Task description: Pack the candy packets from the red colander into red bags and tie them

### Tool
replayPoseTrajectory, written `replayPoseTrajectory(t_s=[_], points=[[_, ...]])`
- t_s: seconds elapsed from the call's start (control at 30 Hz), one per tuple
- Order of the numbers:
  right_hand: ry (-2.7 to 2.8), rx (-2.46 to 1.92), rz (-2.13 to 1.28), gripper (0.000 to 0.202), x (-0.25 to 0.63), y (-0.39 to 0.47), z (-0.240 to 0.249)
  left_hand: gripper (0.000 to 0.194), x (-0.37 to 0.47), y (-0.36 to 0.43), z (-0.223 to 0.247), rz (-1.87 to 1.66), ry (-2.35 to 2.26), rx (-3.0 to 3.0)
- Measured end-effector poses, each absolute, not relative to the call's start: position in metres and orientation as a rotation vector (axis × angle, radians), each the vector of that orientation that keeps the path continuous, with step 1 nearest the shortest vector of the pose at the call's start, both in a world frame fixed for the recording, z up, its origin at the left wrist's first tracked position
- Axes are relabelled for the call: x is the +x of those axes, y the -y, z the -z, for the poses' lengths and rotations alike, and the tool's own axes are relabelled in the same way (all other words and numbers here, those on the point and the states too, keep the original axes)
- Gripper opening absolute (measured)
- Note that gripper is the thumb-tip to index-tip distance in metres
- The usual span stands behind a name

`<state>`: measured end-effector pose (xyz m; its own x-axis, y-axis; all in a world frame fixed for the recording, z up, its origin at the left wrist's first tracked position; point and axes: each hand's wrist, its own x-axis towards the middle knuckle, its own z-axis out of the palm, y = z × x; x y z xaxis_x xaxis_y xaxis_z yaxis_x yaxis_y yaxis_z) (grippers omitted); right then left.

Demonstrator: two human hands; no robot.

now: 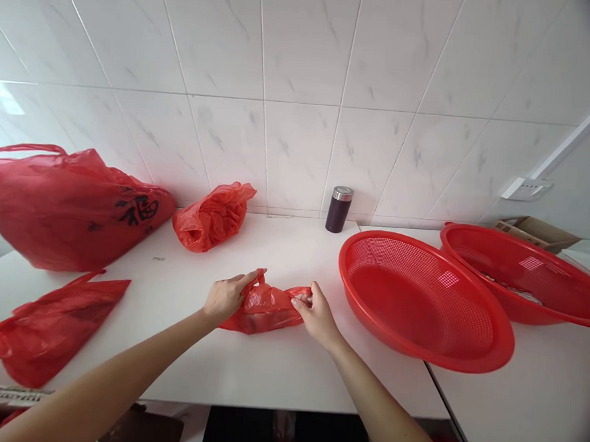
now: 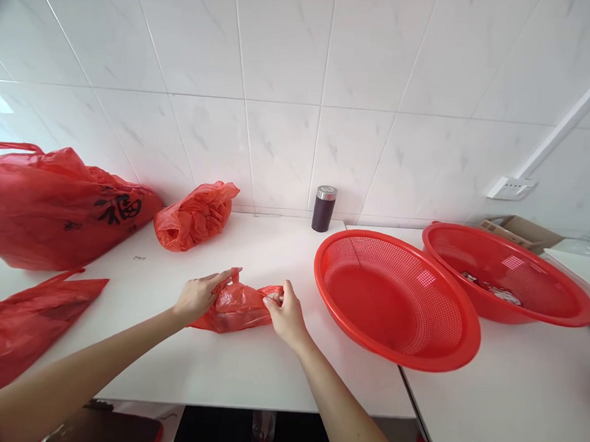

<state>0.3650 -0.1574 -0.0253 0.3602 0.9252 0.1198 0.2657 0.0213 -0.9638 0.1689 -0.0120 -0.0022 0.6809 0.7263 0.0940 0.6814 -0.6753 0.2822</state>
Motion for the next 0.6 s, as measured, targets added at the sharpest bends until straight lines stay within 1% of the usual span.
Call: replayPoseTrajectory(t_s=[0.13,0.23,0.4,0.6], points=[[1.278,-1.714,-0.535,0.019,0.368,0.146,0.036,0.064,0.174,-0.004,0.006,-0.119,-1.178,2.813],[1.310,-1.887,-0.416,0.013,0.373,0.135,0.051,0.063,0.181,-0.016,0.014,0.041,-1.240,2.850],[1.372,-2.046,-0.242,0.004,0.375,0.125,0.072,0.060,0.190,-0.030,0.028,0.235,-1.274,2.884],[1.489,-2.146,-0.086,0.005,0.370,0.125,0.075,0.060,0.195,-0.032,0.031,0.298,-1.261,2.938]])
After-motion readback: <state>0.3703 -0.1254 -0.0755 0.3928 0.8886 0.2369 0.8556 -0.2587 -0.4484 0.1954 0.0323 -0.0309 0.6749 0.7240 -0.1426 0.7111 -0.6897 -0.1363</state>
